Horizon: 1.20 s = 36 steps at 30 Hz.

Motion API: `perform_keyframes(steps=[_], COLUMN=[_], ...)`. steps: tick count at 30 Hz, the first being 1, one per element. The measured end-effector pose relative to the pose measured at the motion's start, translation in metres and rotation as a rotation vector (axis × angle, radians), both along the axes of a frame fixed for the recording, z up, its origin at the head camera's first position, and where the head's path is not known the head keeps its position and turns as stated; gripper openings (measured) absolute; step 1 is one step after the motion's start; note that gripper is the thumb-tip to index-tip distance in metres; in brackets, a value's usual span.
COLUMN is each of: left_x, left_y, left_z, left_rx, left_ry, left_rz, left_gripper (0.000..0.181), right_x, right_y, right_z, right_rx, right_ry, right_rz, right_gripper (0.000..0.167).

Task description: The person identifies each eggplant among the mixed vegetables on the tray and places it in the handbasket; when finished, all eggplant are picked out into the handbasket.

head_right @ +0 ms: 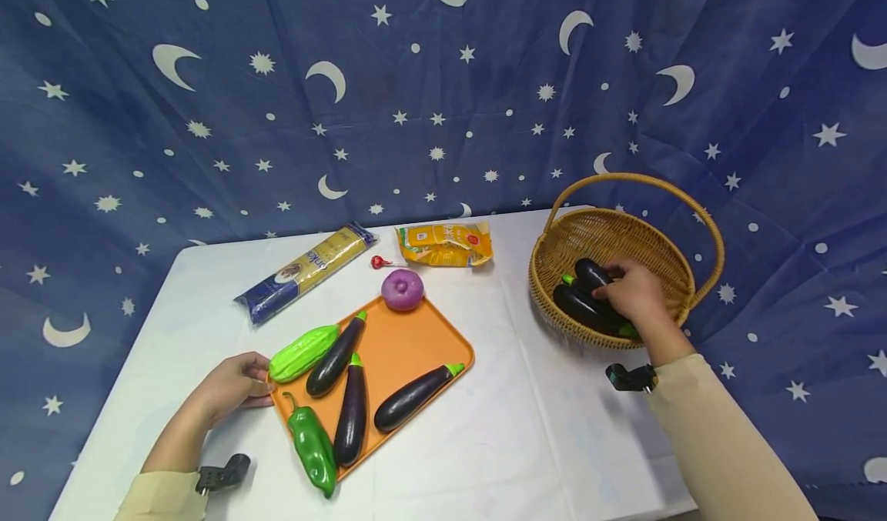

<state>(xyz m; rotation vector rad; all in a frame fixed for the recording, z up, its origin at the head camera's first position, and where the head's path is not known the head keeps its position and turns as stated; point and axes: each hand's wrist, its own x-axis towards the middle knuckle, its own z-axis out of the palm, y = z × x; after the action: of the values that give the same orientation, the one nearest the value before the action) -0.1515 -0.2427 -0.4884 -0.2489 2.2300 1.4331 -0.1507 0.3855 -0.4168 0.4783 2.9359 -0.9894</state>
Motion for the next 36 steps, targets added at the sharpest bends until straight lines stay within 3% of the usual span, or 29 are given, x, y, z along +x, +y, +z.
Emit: perform_keyframes(steps=[12,23,36], left_x=[0.0,0.0,0.0], left_y=[0.0,0.0,-0.001], left_z=[0.001,-0.001,-0.002], left_rx=[0.011,-0.001,0.006], left_ry=[0.002,0.003,0.01], left_rz=[0.003,0.003,0.004], left_gripper=[0.038,0.038,0.037], right_x=[-0.003,0.0,0.001], right_y=[-0.002,0.001,-0.022], right_z=[-0.002,0.013,0.042], right_rx=[0.035,-0.002,-0.218], right_ry=[-0.071,0.004,0.066], right_rz=[0.066,0.031,0.054], right_gripper=[0.061,0.057,0.062])
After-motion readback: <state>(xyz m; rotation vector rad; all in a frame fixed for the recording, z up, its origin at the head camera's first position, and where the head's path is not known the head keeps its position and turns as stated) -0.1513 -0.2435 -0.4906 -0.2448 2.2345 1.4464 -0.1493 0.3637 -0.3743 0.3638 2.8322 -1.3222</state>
